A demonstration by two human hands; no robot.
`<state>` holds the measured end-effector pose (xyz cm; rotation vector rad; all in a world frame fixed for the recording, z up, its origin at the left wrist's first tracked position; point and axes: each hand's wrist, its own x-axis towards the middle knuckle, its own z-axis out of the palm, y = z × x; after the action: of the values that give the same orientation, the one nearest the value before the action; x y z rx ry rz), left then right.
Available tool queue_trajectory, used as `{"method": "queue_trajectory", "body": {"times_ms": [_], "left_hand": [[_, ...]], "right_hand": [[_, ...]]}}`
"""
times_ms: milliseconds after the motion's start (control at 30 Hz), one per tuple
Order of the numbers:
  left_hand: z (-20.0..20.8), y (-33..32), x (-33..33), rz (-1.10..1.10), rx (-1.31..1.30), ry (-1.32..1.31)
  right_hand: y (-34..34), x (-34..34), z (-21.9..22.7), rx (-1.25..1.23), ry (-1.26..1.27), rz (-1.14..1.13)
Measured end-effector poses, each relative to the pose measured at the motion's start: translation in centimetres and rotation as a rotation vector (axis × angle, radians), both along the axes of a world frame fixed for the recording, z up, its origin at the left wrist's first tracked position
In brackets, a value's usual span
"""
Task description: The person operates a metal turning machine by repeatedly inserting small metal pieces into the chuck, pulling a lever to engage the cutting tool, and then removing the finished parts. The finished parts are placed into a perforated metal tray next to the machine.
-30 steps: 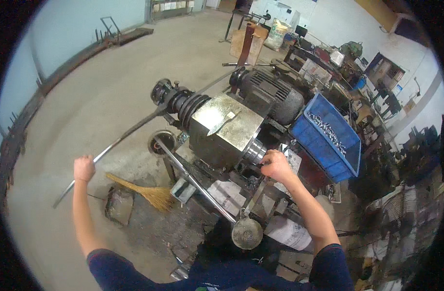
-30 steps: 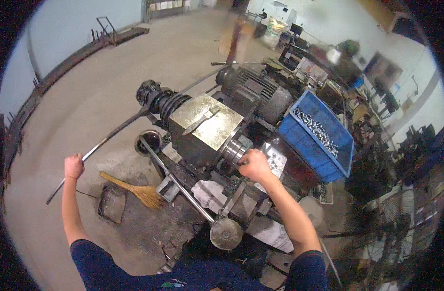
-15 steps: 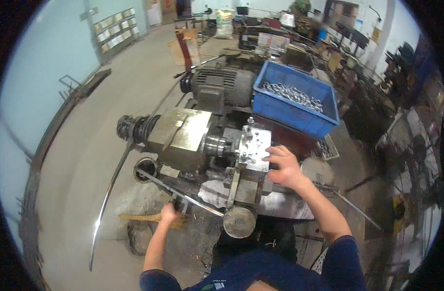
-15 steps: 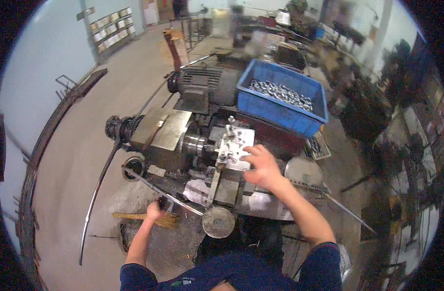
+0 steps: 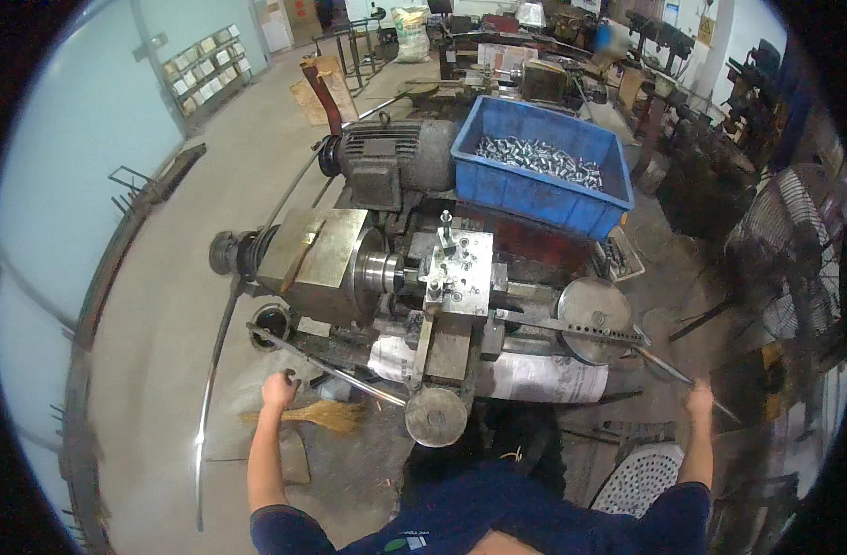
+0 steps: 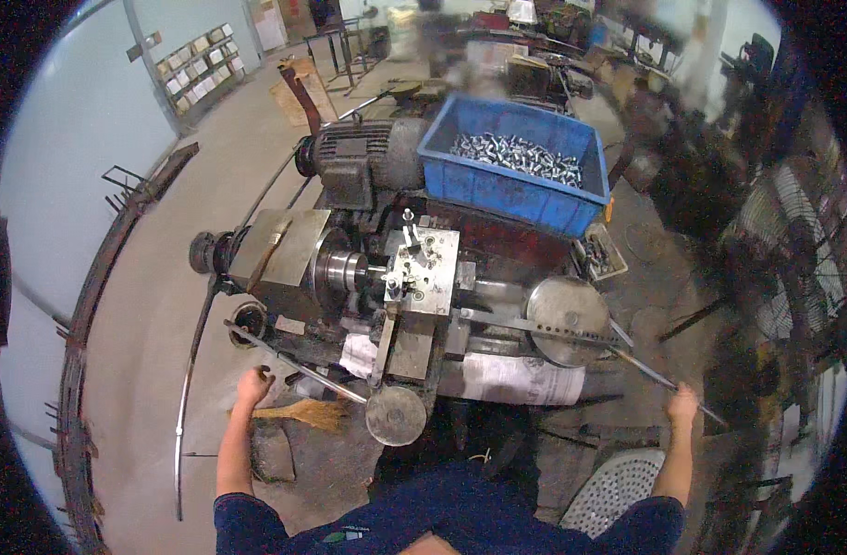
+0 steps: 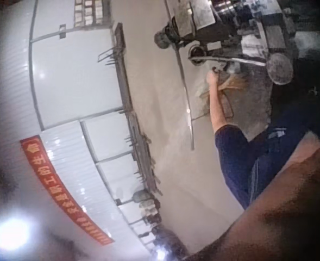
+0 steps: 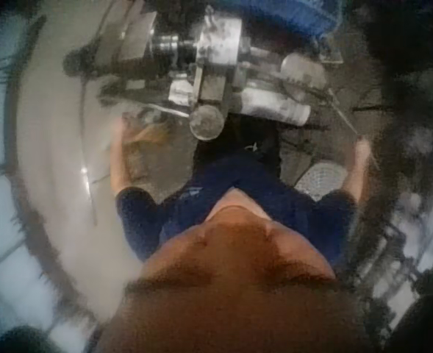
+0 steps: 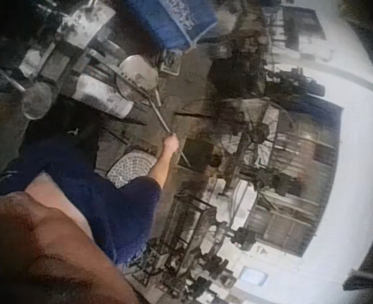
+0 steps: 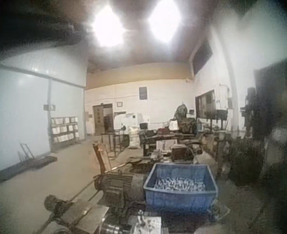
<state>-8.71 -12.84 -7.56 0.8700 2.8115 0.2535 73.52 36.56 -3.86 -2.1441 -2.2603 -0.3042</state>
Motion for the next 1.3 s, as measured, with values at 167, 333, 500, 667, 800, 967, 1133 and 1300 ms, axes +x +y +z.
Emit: {"method": "queue_trajectory", "body": {"times_ms": [167, 333, 500, 667, 800, 967, 1133, 1300], "left_hand": [[4.6, -0.5, -0.8, 0.243, 0.752, -0.399], [6.4, 4.8, 2.0, 0.366, 0.819, -0.514], [4.3, 5.7, 1.6, 0.482, 0.909, -0.54], [2.5, 4.3, -0.1, 0.488, 0.938, -0.491], [3.3, 5.1, 0.0, 0.39, 0.861, -0.543], [4.7, 4.8, 0.0, 0.422, 0.672, -0.583], [4.7, 4.4, -0.1, 0.461, 0.556, -0.599], [3.3, 5.2, 0.7, 0.376, 0.723, -0.672]], "right_hand": [[-5.0, -4.4, 0.5, -0.19, -0.01, -0.091], [-15.2, -3.8, -1.7, -0.473, 0.251, -0.005], [-24.3, -12.0, -0.4, -0.72, 1.261, -0.086], [-26.9, -16.4, 1.5, -0.714, 1.397, -0.194], [-27.1, -16.0, 1.2, -0.623, 1.31, -0.149], [-25.4, -13.7, -0.3, -0.633, 1.423, -0.077], [-15.9, -7.9, 2.9, -0.336, 0.311, 0.02], [-0.5, -3.6, -1.2, 0.175, -0.099, 0.019]]}}
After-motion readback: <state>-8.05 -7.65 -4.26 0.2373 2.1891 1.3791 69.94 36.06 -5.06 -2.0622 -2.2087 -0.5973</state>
